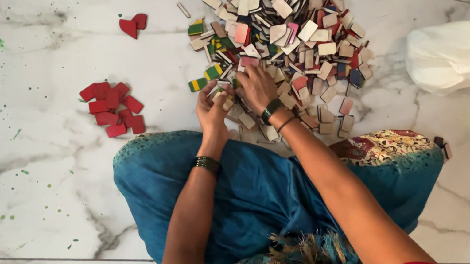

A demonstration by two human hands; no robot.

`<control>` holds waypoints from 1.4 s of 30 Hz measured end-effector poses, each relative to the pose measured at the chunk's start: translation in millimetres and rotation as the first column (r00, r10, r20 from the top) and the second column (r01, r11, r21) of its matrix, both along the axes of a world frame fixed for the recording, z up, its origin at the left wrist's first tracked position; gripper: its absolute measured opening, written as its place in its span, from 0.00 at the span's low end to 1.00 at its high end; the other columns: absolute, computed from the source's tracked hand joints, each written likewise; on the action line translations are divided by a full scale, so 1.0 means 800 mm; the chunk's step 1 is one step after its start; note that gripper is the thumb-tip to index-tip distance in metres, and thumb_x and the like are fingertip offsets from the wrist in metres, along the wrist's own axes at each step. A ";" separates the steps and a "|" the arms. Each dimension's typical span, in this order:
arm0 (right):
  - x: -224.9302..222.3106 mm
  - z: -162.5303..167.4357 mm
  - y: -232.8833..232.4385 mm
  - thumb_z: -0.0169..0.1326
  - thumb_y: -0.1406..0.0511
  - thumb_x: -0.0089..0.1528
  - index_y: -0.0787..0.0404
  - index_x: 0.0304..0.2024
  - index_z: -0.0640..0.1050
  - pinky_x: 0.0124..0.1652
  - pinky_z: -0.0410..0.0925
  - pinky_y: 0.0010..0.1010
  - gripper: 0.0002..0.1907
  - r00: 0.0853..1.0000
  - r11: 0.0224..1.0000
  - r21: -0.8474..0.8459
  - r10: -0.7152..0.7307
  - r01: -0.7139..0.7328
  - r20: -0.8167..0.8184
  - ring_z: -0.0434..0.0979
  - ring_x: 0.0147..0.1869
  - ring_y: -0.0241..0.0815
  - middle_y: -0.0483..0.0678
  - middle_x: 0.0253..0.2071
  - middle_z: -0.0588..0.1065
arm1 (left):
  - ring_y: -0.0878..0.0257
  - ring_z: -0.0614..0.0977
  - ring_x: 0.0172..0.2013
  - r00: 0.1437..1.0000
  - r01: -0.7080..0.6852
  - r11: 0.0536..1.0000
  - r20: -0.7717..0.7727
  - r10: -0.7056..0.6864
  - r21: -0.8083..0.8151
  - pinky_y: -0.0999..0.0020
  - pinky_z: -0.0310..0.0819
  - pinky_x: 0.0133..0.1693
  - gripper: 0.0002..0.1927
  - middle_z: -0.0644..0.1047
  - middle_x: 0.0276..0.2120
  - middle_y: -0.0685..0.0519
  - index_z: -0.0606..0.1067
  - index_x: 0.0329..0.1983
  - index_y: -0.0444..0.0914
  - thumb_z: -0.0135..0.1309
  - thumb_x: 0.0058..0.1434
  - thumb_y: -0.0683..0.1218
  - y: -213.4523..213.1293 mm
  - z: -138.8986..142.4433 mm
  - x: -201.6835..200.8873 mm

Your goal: The person sits on the floor and empties a white plastic bag of small laser-cut wooden pieces onto the floor. They sort through the pile, separating red-painted pieces into a separate pile beside them while pushing the rest back together.

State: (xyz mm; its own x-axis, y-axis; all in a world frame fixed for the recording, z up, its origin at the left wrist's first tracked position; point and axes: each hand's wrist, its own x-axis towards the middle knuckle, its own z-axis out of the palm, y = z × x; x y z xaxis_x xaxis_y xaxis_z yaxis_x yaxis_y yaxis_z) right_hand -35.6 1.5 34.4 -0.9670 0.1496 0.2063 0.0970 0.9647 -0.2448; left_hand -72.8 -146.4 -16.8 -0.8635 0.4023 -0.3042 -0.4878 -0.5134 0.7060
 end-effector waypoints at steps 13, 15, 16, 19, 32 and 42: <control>0.011 -0.021 0.012 0.70 0.60 0.50 0.58 0.43 0.79 0.44 0.69 0.51 0.22 0.988 0.988 -0.001 -0.156 0.156 0.002 0.73 0.53 0.58 0.51 0.49 0.73 | 0.53 0.81 0.53 0.991 0.015 1.000 0.134 -0.012 -0.020 0.56 0.82 0.49 0.25 0.74 0.58 0.44 0.61 0.70 0.38 0.37 0.69 0.37 -0.007 0.017 -0.002; 0.012 -0.016 0.009 0.71 0.60 0.50 0.57 0.44 0.79 0.44 0.69 0.51 0.22 0.987 0.986 -0.038 -0.161 0.161 0.003 0.73 0.54 0.58 0.50 0.49 0.73 | 0.53 0.81 0.54 0.993 0.009 0.999 0.117 -0.005 -0.033 0.56 0.82 0.50 0.26 0.71 0.62 0.43 0.61 0.70 0.39 0.36 0.68 0.36 -0.007 0.013 -0.002; 0.013 -0.012 0.008 0.71 0.60 0.49 0.57 0.42 0.79 0.43 0.69 0.51 0.22 0.988 0.987 -0.039 -0.154 0.155 0.008 0.72 0.54 0.59 0.51 0.48 0.72 | 0.52 0.81 0.54 0.993 0.008 0.999 0.119 -0.003 -0.042 0.56 0.82 0.50 0.27 0.70 0.62 0.43 0.61 0.70 0.39 0.35 0.67 0.36 -0.007 0.011 -0.001; 0.014 0.002 0.007 0.72 0.58 0.46 0.56 0.36 0.78 0.41 0.69 0.52 0.21 0.988 0.987 -0.070 -0.143 0.146 0.050 0.71 0.55 0.59 0.52 0.47 0.72 | 0.53 0.81 0.53 0.995 0.032 0.995 0.100 -0.022 -0.093 0.57 0.80 0.50 0.33 0.69 0.62 0.44 0.62 0.70 0.40 0.35 0.60 0.30 -0.006 0.003 -0.001; 0.043 -0.019 0.048 0.65 0.67 0.61 0.58 0.30 0.69 0.33 0.65 0.29 0.15 0.950 0.699 -0.701 -0.295 0.142 -0.101 0.69 0.32 0.37 0.43 0.27 0.68 | 0.61 0.79 0.36 0.859 -0.136 0.704 -0.437 -0.267 -0.697 0.65 0.75 0.36 0.20 0.75 0.37 0.53 0.79 0.52 0.40 0.69 0.56 0.40 -0.032 0.023 -0.066; 0.060 0.008 0.054 0.65 0.71 0.59 0.55 0.55 0.68 0.34 0.76 0.26 0.26 0.895 0.132 -0.987 -0.446 0.096 0.027 0.80 0.39 0.32 0.42 0.37 0.78 | 0.46 0.82 0.40 0.608 -0.484 0.297 -0.560 -0.563 -0.823 0.51 0.76 0.38 0.21 0.77 0.47 0.52 0.79 0.48 0.45 0.61 0.50 0.36 -0.031 0.026 -0.083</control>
State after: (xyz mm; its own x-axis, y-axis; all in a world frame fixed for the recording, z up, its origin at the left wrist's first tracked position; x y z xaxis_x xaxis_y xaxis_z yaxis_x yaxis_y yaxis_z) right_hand 12.4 44.6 40.8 -0.7609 0.6334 -0.1410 0.0724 -0.1331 -0.9885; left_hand -139.4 -171.5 4.0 -0.9110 0.3708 0.1805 0.3965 0.6670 0.6308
